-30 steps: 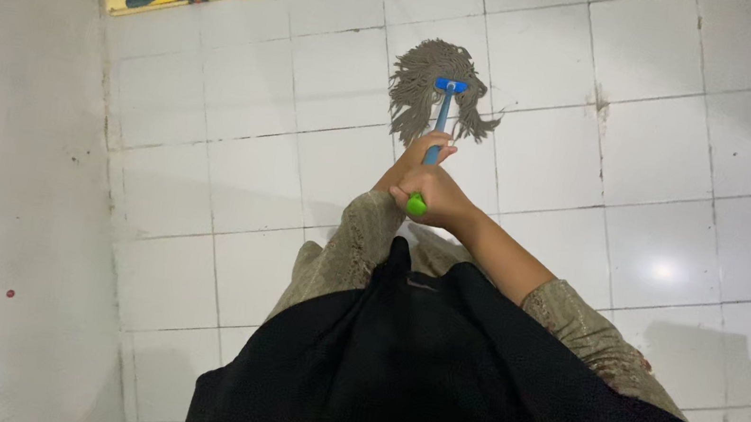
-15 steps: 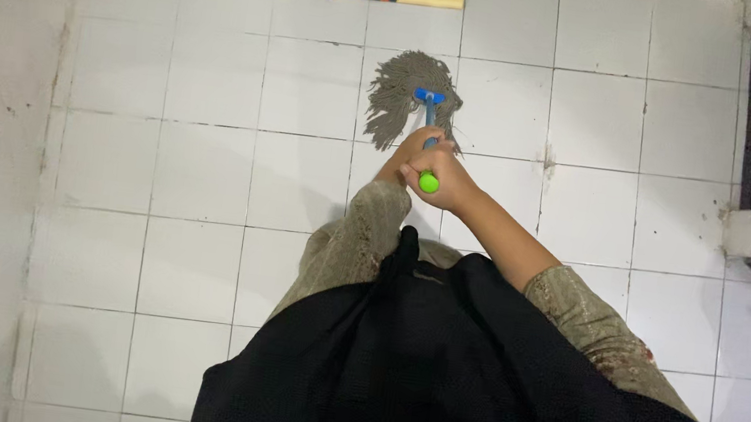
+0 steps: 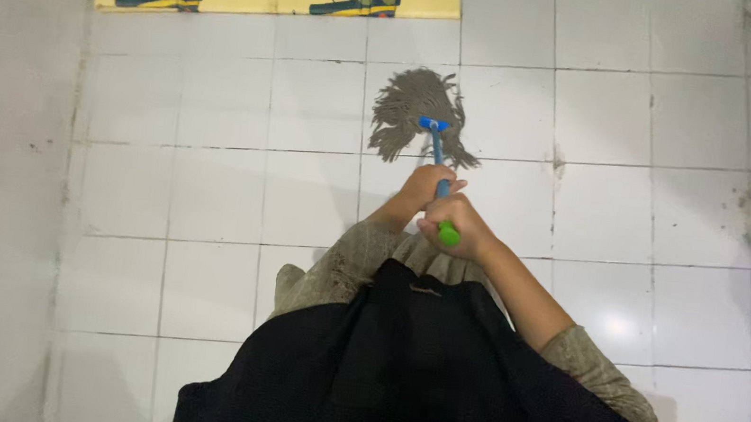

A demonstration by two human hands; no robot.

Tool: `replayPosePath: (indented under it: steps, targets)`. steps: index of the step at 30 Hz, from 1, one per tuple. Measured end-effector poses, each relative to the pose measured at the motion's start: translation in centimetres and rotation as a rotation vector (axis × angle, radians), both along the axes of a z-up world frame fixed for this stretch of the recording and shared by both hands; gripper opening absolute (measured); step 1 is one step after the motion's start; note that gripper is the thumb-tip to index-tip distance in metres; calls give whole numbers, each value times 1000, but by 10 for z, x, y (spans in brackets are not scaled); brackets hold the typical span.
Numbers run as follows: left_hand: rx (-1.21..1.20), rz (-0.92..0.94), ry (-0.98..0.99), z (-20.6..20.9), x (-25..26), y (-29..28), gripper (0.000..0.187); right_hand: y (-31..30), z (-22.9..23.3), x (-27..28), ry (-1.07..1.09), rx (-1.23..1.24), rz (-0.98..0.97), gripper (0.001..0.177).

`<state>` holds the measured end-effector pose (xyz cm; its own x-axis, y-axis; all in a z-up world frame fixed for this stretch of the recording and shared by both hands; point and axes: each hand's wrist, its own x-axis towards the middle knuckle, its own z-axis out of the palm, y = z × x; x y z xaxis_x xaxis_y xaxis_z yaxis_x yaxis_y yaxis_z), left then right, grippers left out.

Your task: The person mops a white tiled floor using a blue and green mop. They move the mop back and forth across the tiles, cleaning the area near a colorful play mat and a skateboard leaning against the wall.

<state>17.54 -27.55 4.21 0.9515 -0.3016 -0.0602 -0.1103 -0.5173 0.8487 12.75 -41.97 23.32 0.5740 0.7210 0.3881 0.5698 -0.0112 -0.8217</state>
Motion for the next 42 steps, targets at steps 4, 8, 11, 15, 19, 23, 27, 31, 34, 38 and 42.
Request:
replayPosePath:
  steps: [4,8,11,15,19,23,27,31,34,38,42]
  targets:
    - [129,-108,3,24,-11,5,40,5,26,-20,249,-115,-132,43]
    - [35,-172,-340,26,-35,4,24,1,64,-46,327,-59,-229,23]
    - [132,-238,-223,39,-56,-8,26,-4,83,-61,346,-8,-196,28]
    - [271,-177,55,48,-99,-32,36,-17,88,-90,543,-226,-135,48]
    - [219,-210,-227,32,-141,-52,28,-49,90,-117,378,-113,-19,44]
    - [80,-149,-230,27,-166,-83,23,-85,97,-143,151,-6,4,36]
    - [112,-68,51,37,-187,-119,19,-116,100,-163,215,-98,-48,20]
    - [-39,20,-124,64,-217,-132,22,-133,87,-181,182,14,-28,20]
    - [-126,89,-51,81,-245,-143,35,-139,65,-201,33,94,35,16]
    - [-312,59,-118,87,-258,-140,32,-137,38,-216,-47,43,89,32]
    - [-455,40,-150,88,-256,-134,34,-132,31,-218,-42,108,159,32]
